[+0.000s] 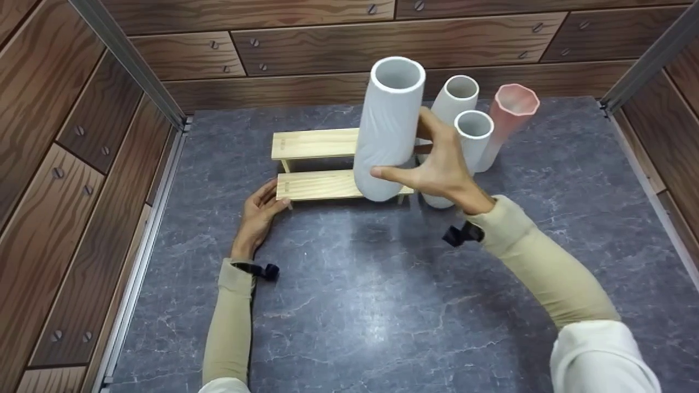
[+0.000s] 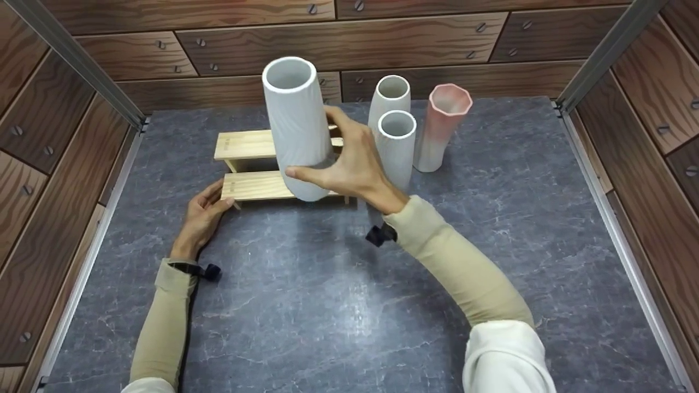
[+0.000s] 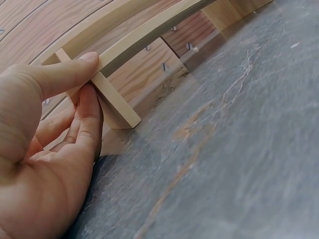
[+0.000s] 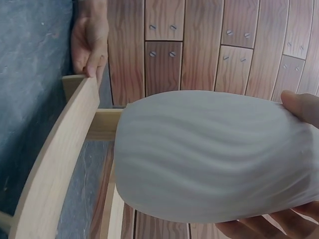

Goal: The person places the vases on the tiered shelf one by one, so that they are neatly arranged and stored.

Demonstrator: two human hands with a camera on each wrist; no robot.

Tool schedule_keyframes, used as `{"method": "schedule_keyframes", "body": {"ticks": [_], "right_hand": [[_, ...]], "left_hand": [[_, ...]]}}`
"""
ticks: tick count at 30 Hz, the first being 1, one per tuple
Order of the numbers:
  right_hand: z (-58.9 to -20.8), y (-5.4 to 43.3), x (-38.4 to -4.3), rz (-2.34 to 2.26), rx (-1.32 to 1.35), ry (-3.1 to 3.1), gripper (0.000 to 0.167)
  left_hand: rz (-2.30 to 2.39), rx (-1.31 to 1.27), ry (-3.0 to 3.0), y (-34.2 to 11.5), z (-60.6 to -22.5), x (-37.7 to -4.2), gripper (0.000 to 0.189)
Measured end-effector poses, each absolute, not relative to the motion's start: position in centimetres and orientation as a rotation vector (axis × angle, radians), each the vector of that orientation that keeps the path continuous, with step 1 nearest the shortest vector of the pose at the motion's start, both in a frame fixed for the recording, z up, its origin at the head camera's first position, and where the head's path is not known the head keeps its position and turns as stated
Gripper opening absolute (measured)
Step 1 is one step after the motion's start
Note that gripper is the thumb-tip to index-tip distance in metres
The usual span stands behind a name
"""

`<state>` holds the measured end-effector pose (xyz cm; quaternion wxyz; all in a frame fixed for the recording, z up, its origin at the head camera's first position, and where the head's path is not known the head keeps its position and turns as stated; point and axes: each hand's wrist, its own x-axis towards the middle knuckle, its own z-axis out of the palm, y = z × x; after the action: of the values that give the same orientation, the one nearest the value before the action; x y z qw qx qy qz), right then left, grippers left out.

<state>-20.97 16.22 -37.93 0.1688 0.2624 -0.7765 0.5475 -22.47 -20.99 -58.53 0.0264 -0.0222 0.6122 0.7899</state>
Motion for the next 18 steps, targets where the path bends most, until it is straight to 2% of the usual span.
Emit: {"method": "schedule_keyframes", "body": {"ticks": [8,18], "right_hand": [[-37.5,13.2,-23.6,1.567,0.746,-2.208,0.085],[-37.0,9.6,-26.6,1.547,0.773,-2.191,0.088]], "left_hand": [[2.469,-0.080,1.881,-20.9,-58.7,-22.6,0.067],[2.459,-0.121,1.883,-21.0,-58.5,-22.5,0.069]]}}
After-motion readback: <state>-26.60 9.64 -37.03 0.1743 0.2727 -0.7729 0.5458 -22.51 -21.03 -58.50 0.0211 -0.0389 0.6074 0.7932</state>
